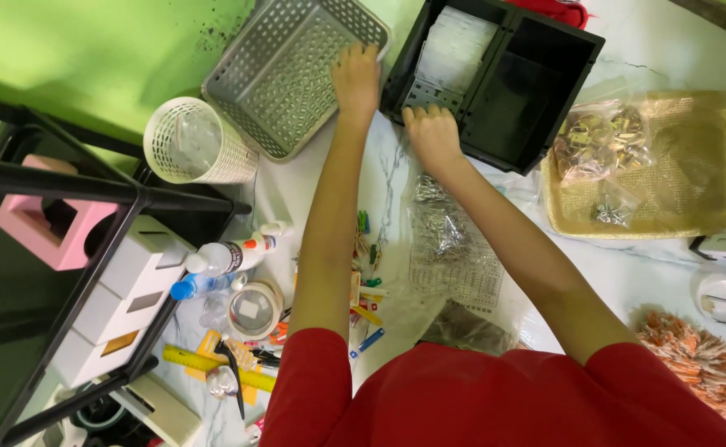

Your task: Organizing and bagging various small stationery items such as metal rings, clips, and pins at a workspace.

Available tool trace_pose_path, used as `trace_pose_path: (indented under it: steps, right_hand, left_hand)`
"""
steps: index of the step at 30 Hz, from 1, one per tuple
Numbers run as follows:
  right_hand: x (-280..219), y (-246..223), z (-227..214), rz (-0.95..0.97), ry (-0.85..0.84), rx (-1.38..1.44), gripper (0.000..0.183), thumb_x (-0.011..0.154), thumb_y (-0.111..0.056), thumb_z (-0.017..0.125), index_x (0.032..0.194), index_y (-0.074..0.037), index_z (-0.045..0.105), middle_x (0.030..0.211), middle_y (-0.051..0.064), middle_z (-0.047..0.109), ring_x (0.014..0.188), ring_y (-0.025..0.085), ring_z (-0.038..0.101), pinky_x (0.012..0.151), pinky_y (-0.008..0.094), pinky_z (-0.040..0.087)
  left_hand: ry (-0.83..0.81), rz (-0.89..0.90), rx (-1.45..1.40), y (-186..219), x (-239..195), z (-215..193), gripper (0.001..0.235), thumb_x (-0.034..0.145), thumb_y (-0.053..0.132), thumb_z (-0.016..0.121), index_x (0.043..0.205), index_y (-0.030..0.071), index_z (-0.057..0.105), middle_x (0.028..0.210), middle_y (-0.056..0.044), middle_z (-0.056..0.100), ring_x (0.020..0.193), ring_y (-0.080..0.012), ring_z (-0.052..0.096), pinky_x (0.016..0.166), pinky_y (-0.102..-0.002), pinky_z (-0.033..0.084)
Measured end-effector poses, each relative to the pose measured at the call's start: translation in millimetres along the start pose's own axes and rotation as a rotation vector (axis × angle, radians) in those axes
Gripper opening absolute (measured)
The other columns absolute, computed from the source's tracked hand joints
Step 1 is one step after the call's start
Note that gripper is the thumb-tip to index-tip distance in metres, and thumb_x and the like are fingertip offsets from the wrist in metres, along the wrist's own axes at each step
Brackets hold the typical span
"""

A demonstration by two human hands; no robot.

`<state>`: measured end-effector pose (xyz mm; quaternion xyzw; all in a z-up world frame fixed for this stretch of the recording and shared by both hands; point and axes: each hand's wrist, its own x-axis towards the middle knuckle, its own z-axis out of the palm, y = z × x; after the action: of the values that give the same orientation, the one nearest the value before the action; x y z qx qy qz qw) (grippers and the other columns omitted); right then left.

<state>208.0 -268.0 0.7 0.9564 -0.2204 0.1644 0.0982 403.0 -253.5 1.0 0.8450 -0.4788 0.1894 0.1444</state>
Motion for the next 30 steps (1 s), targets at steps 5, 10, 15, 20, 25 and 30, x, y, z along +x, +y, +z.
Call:
trace_pose_path:
  steps: [5,10,15,20,25,30]
  right_hand:
    - [22.9,17.2,12.4,-0.055,0.053,0.099,0.009,0.087,-0.015,0.064,0.094,-0.01,0.064,0.089,0.007,0.069,0.083,0.024,0.067,0.072,0.036,0.053]
    - [41.1,28.8,20.2,-0.156,0.036,0.066,0.011,0.09,-0.019,0.062,0.093,-0.008,0.061,0.088,0.009,0.067,0.083,0.024,0.066,0.072,0.035,0.053]
    - [53.7,38.3,25.3,-0.238,0.06,-0.11,0.018,0.09,-0.019,0.062,0.1,-0.004,0.063,0.09,0.009,0.066,0.086,0.023,0.065,0.073,0.031,0.052]
    - [53.5,45.4,18.8,-0.247,0.049,0.031,0.022,0.09,-0.021,0.064,0.101,-0.002,0.064,0.094,0.011,0.067,0.091,0.026,0.064,0.078,0.034,0.052]
    - [21.4,43.1,-44.2,-0.313,0.223,0.193,0.036,0.086,-0.01,0.067,0.117,0.007,0.067,0.122,0.017,0.067,0.108,0.028,0.061,0.097,0.036,0.05]
    - [-62.0,53.4,-119.2,-0.122,0.256,0.461,0.032,0.081,0.003,0.07,0.114,0.003,0.068,0.136,0.017,0.062,0.127,0.035,0.056,0.117,0.05,0.042]
  left_hand:
    - [0.223,0.084,-0.369,12.7,-5.5,-56.9,0.023,0.092,0.02,0.071,0.114,0.013,0.071,0.112,-0.005,0.065,0.108,-0.0266,0.059,0.09,-0.045,0.049]
    - [0.02,0.08,-0.713,21.7,-31.5,-67.3,0.03,0.104,0.012,0.066,0.133,0.006,0.064,0.136,-0.008,0.059,0.126,-0.032,0.055,0.108,-0.043,0.049]
    - [0.03,0.126,-0.631,26.4,-44.2,-67.6,0.039,0.095,0.005,0.067,0.134,0.003,0.062,0.16,-0.015,0.039,0.143,-0.0385,0.042,0.119,-0.045,0.039]
    - [-0.051,0.042,-0.753,37.1,-67.7,-61.4,0.044,0.096,0.004,0.066,0.14,0.002,0.059,0.16,-0.018,0.04,0.143,-0.039,0.044,0.118,-0.044,0.041]
    - [-0.04,0.014,-0.798,55.5,-102.5,-76.0,0.061,0.095,0.005,0.068,0.151,0.0,0.045,0.157,-0.023,0.043,0.143,-0.0419,0.044,0.119,-0.046,0.039]
    - [-0.264,0.006,-0.842,110.5,-144.3,-136.5,0.067,0.099,0.014,0.066,0.156,-0.001,0.035,0.155,-0.026,0.044,0.143,-0.0428,0.044,0.118,-0.046,0.037]
